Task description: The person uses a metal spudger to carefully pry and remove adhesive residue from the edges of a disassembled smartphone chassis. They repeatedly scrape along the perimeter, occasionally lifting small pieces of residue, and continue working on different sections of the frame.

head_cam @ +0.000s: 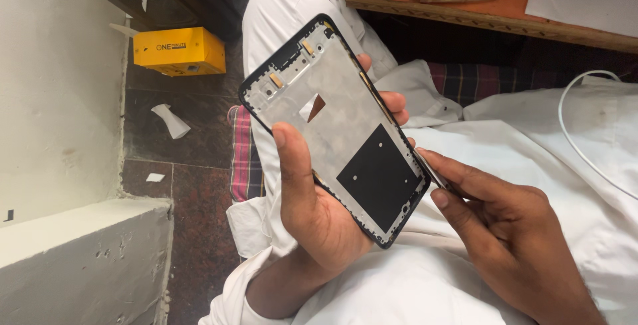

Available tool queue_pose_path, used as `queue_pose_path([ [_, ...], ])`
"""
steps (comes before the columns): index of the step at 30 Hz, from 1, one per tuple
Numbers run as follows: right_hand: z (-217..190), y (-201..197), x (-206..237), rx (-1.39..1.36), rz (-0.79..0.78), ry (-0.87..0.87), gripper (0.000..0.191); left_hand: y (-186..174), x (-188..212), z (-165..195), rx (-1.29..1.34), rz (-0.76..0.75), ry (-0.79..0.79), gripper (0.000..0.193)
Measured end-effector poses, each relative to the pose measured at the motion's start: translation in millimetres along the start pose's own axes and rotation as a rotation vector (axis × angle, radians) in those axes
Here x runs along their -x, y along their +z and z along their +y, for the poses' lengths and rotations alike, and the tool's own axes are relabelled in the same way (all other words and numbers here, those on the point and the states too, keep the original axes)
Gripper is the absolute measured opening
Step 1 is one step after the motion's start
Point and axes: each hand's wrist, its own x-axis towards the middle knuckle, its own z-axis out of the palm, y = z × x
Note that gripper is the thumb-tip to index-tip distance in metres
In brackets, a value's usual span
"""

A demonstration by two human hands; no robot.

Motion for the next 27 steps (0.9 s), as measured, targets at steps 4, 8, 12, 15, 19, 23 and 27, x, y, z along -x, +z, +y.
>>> queue_pose_path([
  [4, -0.9, 0.2, 0.3, -0.042, -0.007, -0.043, 0.043, 2.1, 2.7, 1.7, -0.077, 0.012, -0.008, 0.073],
  [8, -2.2, 1.2, 0.8, -0.051, -0.004, -0.093, 0.043, 3.0, 4.6, 1.8, -0.063, 0.006, -0.014, 0.074],
  [12, -3.9, 3.6, 1.0, -0.057, 0.000, -0.127, 0.042, 2.9, 5.5, 3.0, -0.017, -0.004, -0.032, 0.073],
  [15, -5.1, 5.7, 0.8, -0.047, -0.003, -0.141, 0.041, 3.0, 6.0, 3.4, -0.030, -0.007, -0.023, 0.072],
  [19, -6.0, 7.5, 0.2, -0.004, 0.023, -0.104, 0.041, 2.4, 5.1, 3.0, -0.028, -0.025, -0.015, 0.070],
  [23, -5.4, 7.1, -0.2, 0.072, 0.061, -0.067, 0.041, 1.3, 2.9, 3.1, -0.003, -0.010, -0.020, 0.071],
  [27, -2.9, 4.5, 0.6, 0.073, 0.049, -0.045, 0.044, 2.3, 1.3, 4.6, -0.030, 0.023, -0.030, 0.071],
])
